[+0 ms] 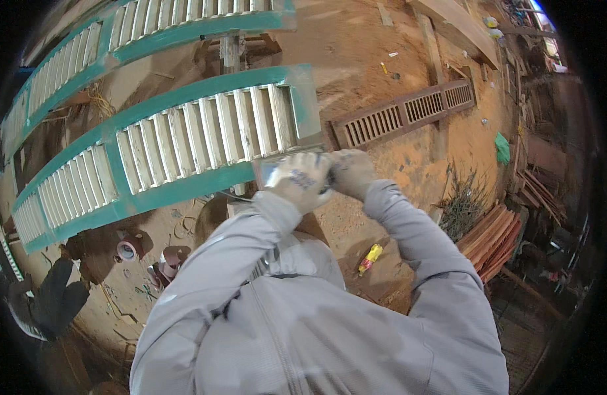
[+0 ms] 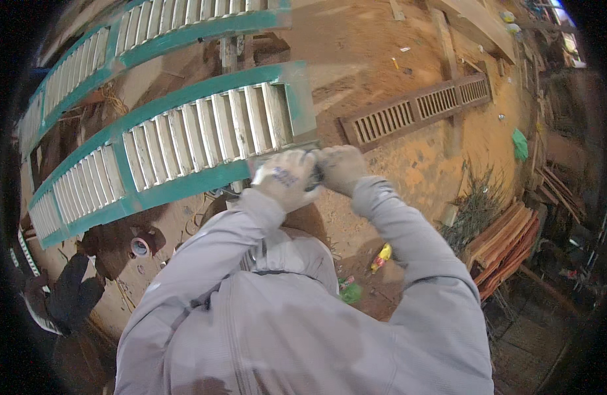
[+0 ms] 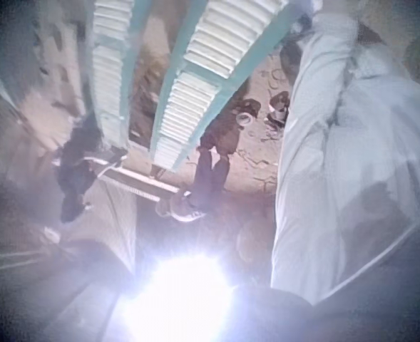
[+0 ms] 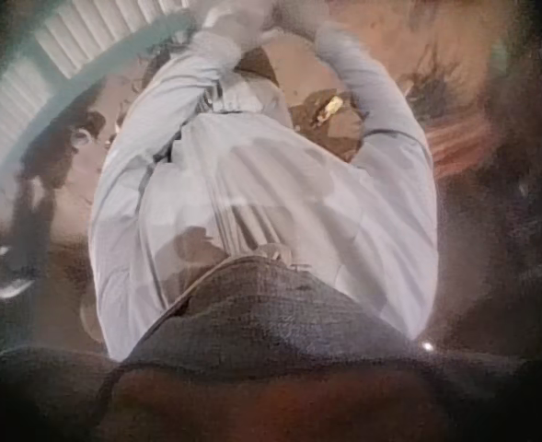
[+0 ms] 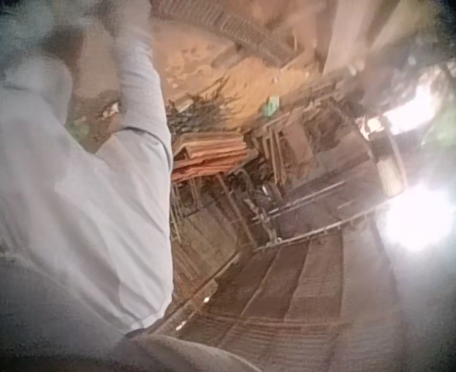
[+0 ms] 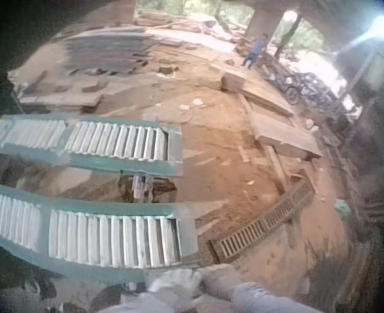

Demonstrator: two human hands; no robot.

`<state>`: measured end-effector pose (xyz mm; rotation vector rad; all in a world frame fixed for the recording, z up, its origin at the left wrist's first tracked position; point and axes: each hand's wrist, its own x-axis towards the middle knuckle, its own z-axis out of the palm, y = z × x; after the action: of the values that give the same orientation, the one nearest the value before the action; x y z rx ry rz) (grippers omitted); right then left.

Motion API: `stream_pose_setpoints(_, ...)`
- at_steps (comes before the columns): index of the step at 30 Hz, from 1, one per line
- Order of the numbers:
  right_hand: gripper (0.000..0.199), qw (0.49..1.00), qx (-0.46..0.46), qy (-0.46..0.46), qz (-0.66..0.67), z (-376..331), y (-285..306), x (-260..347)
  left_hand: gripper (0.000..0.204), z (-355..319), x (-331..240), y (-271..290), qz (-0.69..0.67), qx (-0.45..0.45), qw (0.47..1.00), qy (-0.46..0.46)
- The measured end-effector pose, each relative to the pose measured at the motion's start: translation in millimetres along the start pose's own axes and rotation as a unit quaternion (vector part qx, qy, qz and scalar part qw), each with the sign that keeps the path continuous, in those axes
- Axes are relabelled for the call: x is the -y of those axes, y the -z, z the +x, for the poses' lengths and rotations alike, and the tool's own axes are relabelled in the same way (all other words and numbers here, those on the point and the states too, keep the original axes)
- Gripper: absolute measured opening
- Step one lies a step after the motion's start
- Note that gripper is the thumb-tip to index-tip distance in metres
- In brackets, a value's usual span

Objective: The person sands the surface of green-framed wooden slat panels using a sanding block. They move the block back and forth across the slats and frame edges, working on multiple panels arranged on a workbench.

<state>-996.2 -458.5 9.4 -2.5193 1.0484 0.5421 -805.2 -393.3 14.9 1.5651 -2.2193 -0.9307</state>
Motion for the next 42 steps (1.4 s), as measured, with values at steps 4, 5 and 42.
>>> stream_pose_setpoints(4,0.018,0.999,0.025,-0.027,-0.021,-13.4,11.4,-61.9,0.063,56.2,-37.0,-22.7,-0.030,-0.009,1.000,0.002)
stream_pose_setpoints(5,0.018,0.999,0.022,-0.028,-0.029,-16.6,8.4,-76.3,0.063,65.9,-41.5,-24.1,-0.035,-0.004,0.999,-0.001)
stream_pose_setpoints(42,0.025,0.985,0.049,0.090,0.139,149.0,12.7,329.9,0.074,-262.1,202.5,145.0,0.106,0.002,0.989,0.103)
